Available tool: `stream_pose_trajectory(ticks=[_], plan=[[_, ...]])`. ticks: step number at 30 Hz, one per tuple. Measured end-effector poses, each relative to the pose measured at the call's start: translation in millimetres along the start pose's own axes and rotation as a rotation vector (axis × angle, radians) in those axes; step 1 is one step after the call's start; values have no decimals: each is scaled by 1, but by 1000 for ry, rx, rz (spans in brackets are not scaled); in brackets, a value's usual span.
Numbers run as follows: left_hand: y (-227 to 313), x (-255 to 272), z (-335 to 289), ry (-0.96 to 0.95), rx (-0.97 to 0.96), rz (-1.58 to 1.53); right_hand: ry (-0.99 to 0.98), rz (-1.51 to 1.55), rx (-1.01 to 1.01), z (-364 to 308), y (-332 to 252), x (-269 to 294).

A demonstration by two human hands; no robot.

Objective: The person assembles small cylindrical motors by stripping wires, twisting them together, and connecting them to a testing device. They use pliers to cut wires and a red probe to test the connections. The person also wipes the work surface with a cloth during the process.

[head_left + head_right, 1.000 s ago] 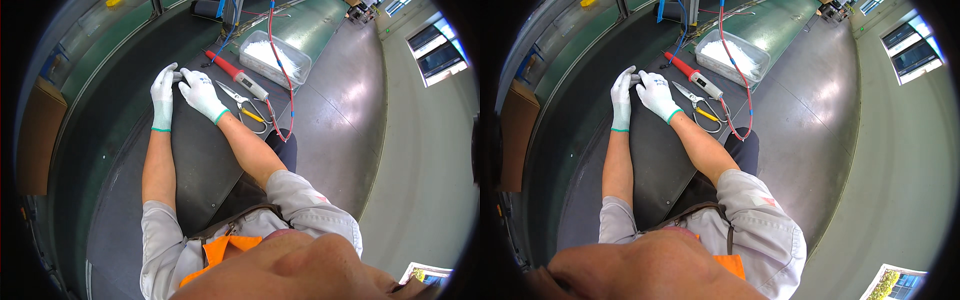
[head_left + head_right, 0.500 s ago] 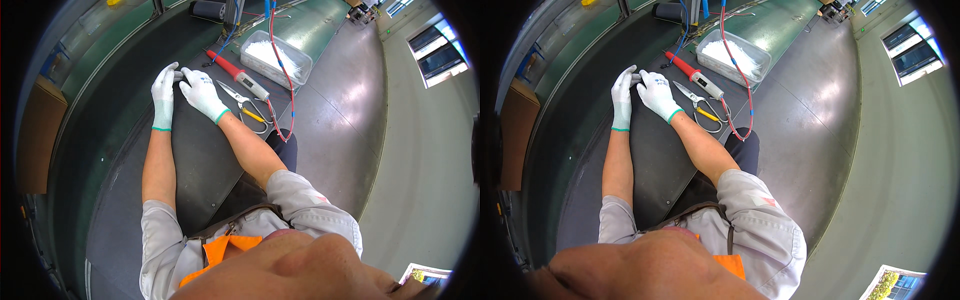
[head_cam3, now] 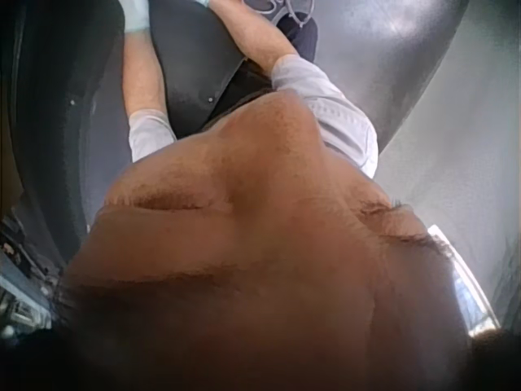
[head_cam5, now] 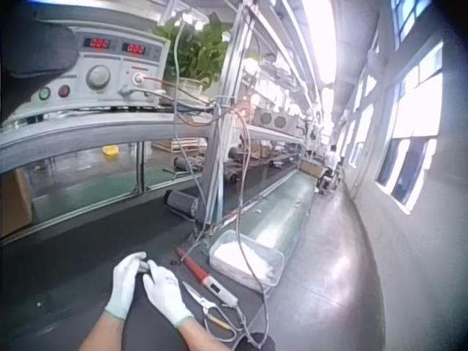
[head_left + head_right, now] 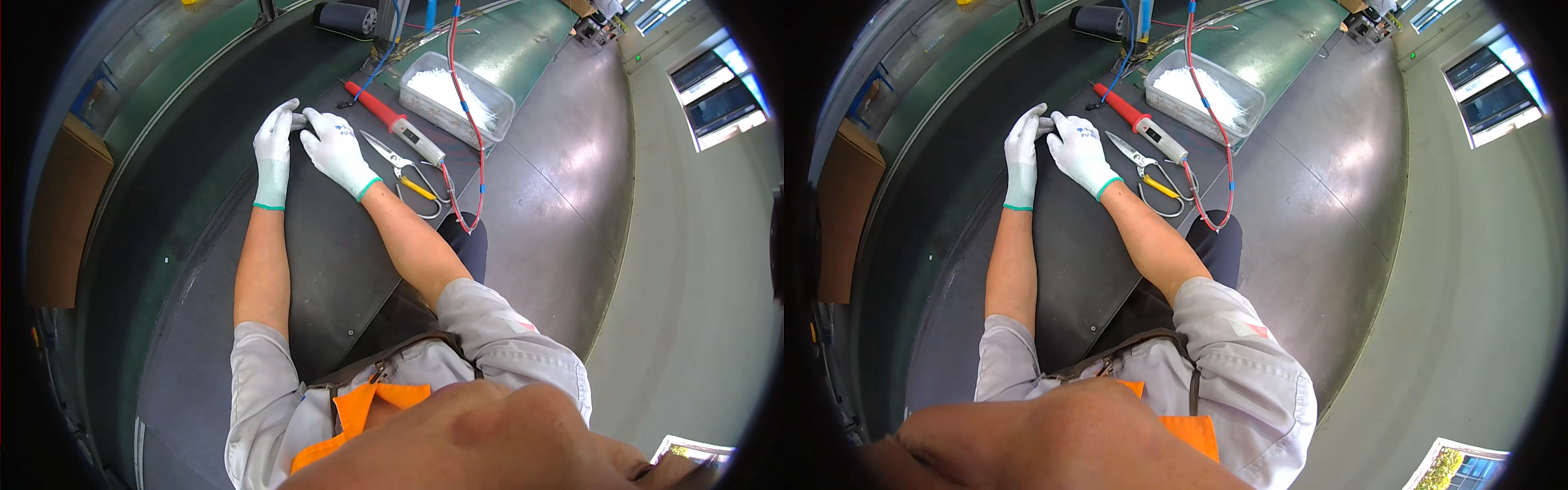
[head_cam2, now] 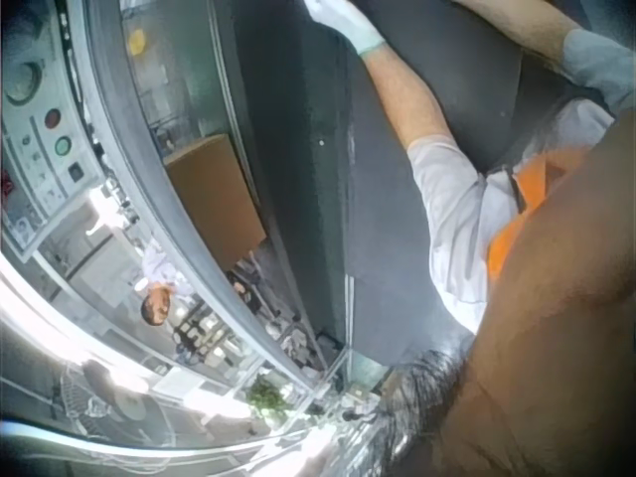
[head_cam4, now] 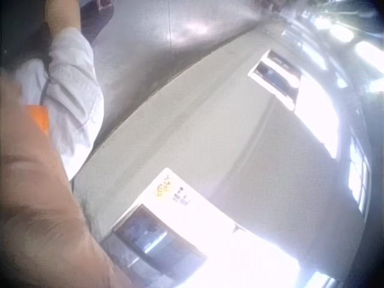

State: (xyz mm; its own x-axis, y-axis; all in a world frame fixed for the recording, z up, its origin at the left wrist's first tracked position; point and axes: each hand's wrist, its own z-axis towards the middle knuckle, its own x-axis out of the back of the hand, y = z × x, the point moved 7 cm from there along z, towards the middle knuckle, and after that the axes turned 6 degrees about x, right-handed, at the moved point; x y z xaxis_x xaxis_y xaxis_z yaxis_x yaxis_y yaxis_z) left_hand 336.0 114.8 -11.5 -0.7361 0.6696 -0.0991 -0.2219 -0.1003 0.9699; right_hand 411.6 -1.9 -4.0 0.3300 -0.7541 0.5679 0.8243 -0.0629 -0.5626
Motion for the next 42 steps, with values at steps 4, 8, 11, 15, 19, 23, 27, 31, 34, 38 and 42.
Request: stream_pose_trajectory(ticks=[4, 8, 11, 15, 19, 23, 27, 31, 34, 38, 42], plan=[[14, 7, -10, 124, -79, 11, 51, -1, 48, -1, -2, -1], [20, 20, -34, 265, -75, 66, 185, -13, 175, 17, -15, 4], [15, 45, -66, 211, -9, 220, 171, 12, 339, 73, -40, 0], [38, 46, -91, 166, -122, 356, 115, -283, 378, 161, 6, -21], [39, 34, -78, 156, -158, 452, -84, -687, -40, 247, 127, -14], [32, 42, -74, 168, -179, 556, -124, -757, -577, 272, 197, 17], [34, 34, -72, 160, -186, 562, -141, -645, -798, 250, 233, 13], [33, 33, -66, 130, -157, 611, -234, -842, -526, 227, 187, -13], [26, 38, -65, 150, -143, 586, -222, -752, -408, 206, 146, -19], [24, 46, -67, 191, -139, 579, -330, -441, -268, 201, 141, -44], [19, 43, -61, 191, -100, 484, -385, -397, -178, 193, 134, -59]])
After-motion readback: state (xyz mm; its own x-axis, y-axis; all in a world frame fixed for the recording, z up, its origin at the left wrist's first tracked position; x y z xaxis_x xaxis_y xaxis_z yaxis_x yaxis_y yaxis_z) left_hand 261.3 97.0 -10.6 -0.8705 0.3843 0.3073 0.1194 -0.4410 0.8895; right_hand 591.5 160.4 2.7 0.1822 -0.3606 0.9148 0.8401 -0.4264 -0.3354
